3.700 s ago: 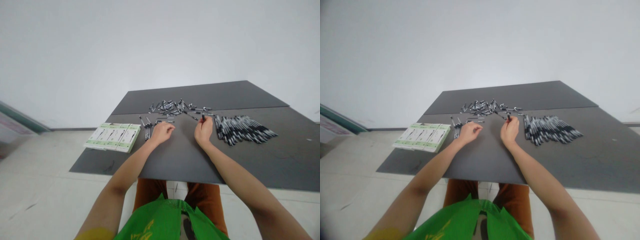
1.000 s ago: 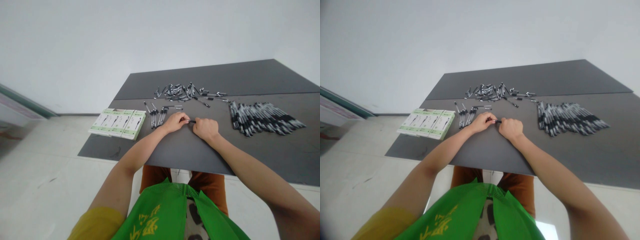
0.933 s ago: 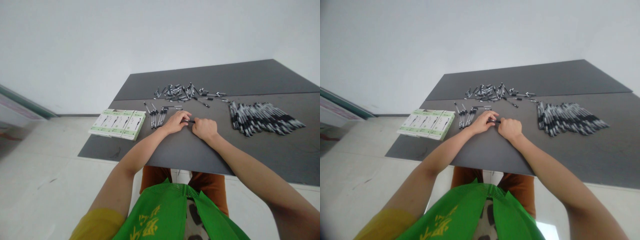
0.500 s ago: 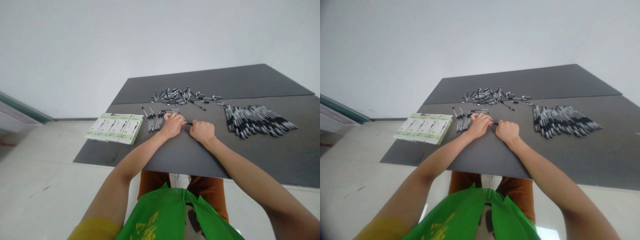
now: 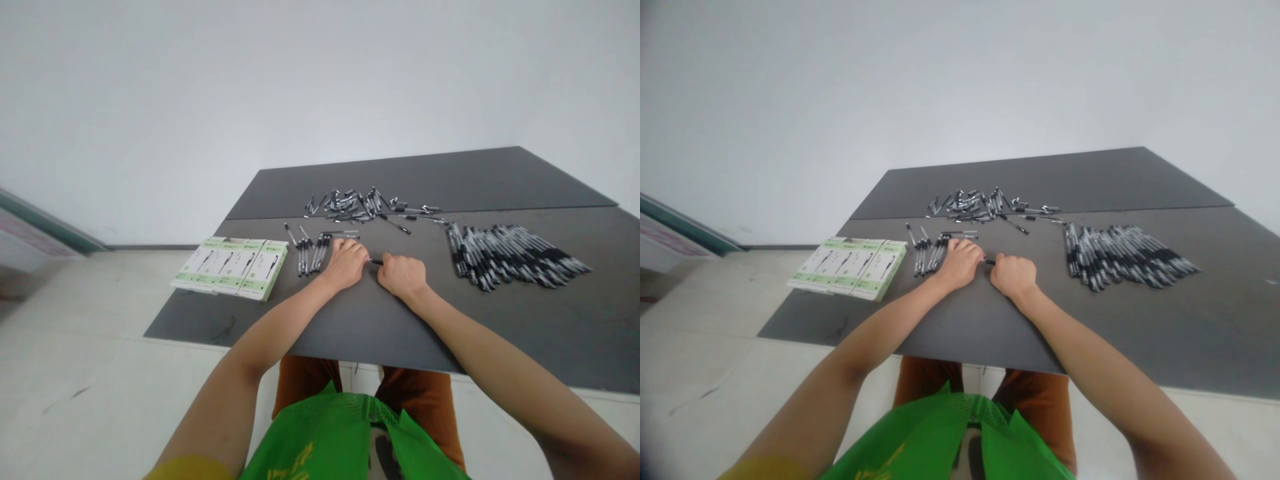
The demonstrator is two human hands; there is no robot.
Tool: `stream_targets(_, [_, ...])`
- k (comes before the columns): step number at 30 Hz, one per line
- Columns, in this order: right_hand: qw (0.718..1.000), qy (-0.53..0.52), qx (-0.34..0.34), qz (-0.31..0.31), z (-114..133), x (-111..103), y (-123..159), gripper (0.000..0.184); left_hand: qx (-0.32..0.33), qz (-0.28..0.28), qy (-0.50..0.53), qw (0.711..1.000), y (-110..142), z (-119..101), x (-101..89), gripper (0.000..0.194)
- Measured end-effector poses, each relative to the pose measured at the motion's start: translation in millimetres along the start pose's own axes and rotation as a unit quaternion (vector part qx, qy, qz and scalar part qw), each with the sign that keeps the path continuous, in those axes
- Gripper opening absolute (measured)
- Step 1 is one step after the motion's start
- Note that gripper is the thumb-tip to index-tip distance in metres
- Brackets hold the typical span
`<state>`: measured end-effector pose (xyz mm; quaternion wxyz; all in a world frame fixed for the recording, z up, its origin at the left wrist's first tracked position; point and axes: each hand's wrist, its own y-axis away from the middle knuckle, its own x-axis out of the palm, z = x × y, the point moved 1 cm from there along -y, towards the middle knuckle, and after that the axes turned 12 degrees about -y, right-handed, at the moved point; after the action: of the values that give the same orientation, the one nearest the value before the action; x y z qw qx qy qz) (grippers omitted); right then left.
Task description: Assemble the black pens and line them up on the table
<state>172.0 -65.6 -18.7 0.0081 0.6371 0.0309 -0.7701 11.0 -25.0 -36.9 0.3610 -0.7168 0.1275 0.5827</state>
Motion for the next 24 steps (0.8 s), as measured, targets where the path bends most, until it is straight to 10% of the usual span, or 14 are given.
stream_targets(5, [1.0, 0.008, -0.003, -0.005, -1.2, 2.5, -1.0, 0.031, -0.017, -0.062, 0.048, 0.997, -1.3, 3.4, 7.1, 0.017])
stream_targets(10, [1.0, 0.009, -0.003, -0.002, -1.9, 2.3, -2.2, 0.033, -0.024, -0.143, 0.078, 0.986, -0.2, 7.8, 11.6, 0.068])
stream_targets(18, [1.0, 0.004, 0.02, -0.002, -2.8, 1.6, -3.4, 0.033, 0.03, -0.007, -0.003, 1.0, -3.2, 4.1, 6.6, 0.03])
stream_targets(24, [1.0, -0.007, 0.026, 0.008, -1.6, 0.8, -2.6, 0.036, 0.013, -0.022, -0.014, 1.0, -3.1, 2.7, 3.0, 0.015])
